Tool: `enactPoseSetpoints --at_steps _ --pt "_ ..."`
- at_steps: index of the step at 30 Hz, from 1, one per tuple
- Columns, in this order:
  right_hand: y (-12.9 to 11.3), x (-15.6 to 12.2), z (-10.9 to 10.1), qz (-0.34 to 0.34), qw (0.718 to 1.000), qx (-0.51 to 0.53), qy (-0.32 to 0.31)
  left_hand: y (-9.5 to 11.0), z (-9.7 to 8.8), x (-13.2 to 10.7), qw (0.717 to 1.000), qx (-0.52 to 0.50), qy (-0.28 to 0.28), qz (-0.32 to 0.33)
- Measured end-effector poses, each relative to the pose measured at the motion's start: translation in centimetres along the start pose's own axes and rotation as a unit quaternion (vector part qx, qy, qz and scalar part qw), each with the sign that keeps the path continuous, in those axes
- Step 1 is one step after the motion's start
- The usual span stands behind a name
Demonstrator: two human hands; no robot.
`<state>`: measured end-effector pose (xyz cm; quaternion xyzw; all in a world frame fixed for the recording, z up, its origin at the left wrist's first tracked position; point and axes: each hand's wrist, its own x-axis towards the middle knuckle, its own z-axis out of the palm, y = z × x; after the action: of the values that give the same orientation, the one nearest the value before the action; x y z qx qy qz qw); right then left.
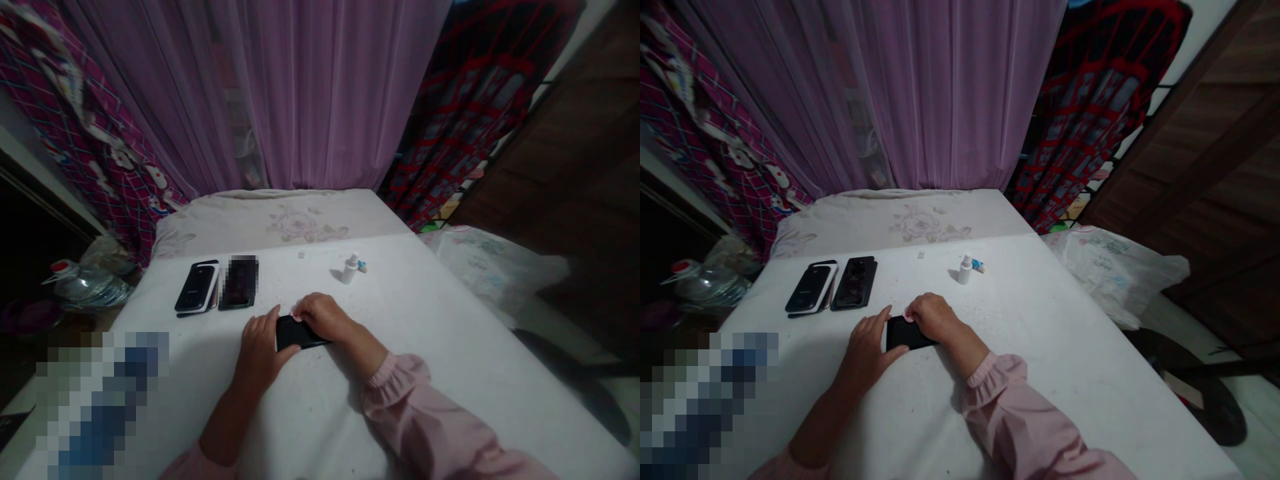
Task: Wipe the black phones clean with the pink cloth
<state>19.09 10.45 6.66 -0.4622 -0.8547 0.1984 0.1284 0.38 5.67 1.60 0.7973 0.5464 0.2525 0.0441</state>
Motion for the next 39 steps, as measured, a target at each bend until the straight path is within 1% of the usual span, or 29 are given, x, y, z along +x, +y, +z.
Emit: enactPoseSetpoints --at_steps 3,6,8,10,15,18,21,24,26,28,30,34,36,38,39 --pt "-1.4 1.0 0.8 -0.002 1.0 -0.004 -0.005 -0.2 0.2 0.0 1.0 -0.001 0.002 0.011" --pt "-1.4 1.0 1.0 -0.001 1.0 0.003 0.0 -0.4 0.3 0.0 1.0 -0.003 0.007 0.014" --pt "-0.4 0.2 0.8 0.003 1.0 0.007 0.011 -0.4 0.2 0.0 1.0 -0.004 0.006 0.015" --pt "1.2 -1.2 0.4 0.019 0.999 0.014 0.031 -0.3 0.1 0.0 1.0 -0.001 0.003 0.017" --pt "5.7 -4.9 -0.6 0.056 0.992 0.039 0.107 0.0 -0.1 0.0 0.999 0.024 -0.009 0.02" --pt "7.0 -6.4 -0.8 0.064 0.986 0.046 0.146 0.2 -0.3 0.0 0.999 0.035 -0.024 0.03" --pt "6.7 -7.7 -0.6 0.052 0.978 0.048 0.195 0.2 -0.2 -0.1 0.998 0.035 -0.037 0.037" --pt "4.9 -8.8 0.2 -0.013 0.97 0.067 0.233 0.2 0.2 -0.2 0.997 0.037 -0.045 0.049" --pt "3.6 -9.2 0.9 -0.06 0.968 0.07 0.233 0.3 0.5 -0.2 0.994 0.033 -0.068 0.082" --pt "2.9 -9.0 1.6 -0.065 0.969 0.063 0.231 0.5 0.7 -0.1 0.988 0.028 -0.096 0.117" --pt "3.0 -8.1 1.9 -0.04 0.972 0.055 0.224 0.7 0.8 0.0 0.984 0.029 -0.108 0.135" --pt "4.3 -5.0 1.6 0.021 0.979 0.034 0.199 0.9 0.9 0.0 0.985 0.043 -0.096 0.133" --pt "4.7 -3.7 1.5 0.06 0.977 0.022 0.203 1.0 0.8 -0.1 0.986 0.049 -0.09 0.134" --pt "4.6 -3.2 1.5 0.087 0.973 0.011 0.213 1.1 0.8 -0.2 0.986 0.052 -0.084 0.135" --pt "4.4 -3.3 1.7 0.091 0.972 0.006 0.218 1.1 0.8 -0.3 0.986 0.053 -0.082 0.134"
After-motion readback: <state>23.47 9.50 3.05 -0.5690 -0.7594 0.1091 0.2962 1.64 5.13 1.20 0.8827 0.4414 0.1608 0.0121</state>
